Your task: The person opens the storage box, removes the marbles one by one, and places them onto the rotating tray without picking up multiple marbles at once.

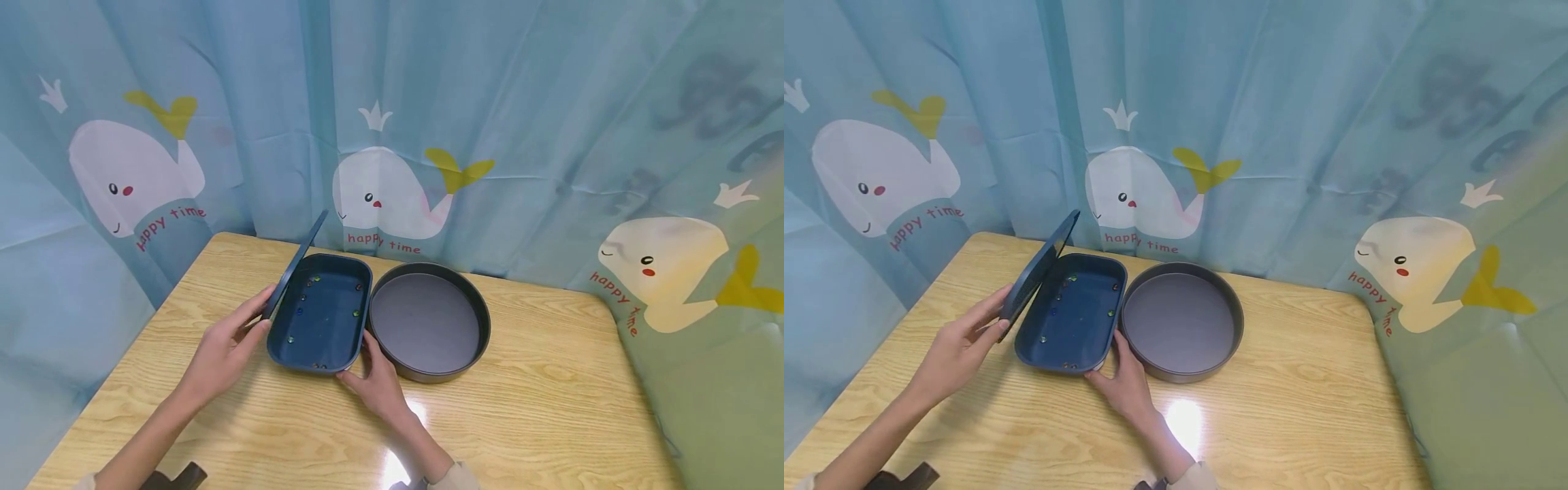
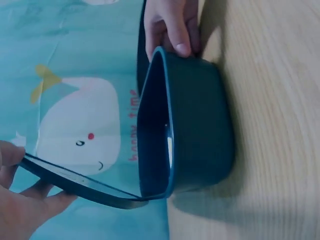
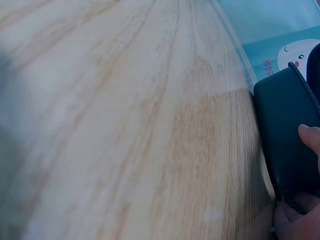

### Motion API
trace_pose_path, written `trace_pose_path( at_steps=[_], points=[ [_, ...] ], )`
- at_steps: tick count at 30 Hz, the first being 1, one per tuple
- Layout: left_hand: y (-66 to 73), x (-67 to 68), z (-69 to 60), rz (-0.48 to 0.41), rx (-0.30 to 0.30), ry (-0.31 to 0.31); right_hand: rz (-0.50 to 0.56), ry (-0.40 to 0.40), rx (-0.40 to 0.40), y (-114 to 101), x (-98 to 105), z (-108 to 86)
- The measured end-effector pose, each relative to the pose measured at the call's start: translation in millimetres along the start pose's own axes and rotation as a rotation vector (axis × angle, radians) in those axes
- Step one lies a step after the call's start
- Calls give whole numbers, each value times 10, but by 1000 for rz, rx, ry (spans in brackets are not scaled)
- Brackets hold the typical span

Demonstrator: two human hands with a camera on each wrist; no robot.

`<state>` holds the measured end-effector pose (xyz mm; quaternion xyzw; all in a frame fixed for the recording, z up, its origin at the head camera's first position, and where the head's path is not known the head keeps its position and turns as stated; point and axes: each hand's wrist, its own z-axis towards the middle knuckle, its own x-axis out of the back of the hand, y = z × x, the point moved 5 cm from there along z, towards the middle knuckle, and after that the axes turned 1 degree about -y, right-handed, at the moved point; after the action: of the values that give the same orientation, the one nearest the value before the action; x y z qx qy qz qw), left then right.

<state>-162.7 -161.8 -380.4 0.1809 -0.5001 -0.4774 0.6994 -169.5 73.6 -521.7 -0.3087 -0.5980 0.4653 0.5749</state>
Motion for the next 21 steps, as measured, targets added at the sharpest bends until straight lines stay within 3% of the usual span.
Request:
trace_pose_path(
  at_steps=[7, 11, 13, 21],
  points=[
    [-100, 159, 6, -54, 182, 87, -6, 4, -7, -14, 1, -2],
    [-176, 219, -13, -134, 247, 111, -5, 3, -18, -22, 1, -3],
    [-213, 240, -25, -235, 270, 122, -4, 2, -19, -24, 1, -2],
    [-411, 287, -53, -845, 372, 278, -16, 5, -6, -18, 4, -8]
  ],
)
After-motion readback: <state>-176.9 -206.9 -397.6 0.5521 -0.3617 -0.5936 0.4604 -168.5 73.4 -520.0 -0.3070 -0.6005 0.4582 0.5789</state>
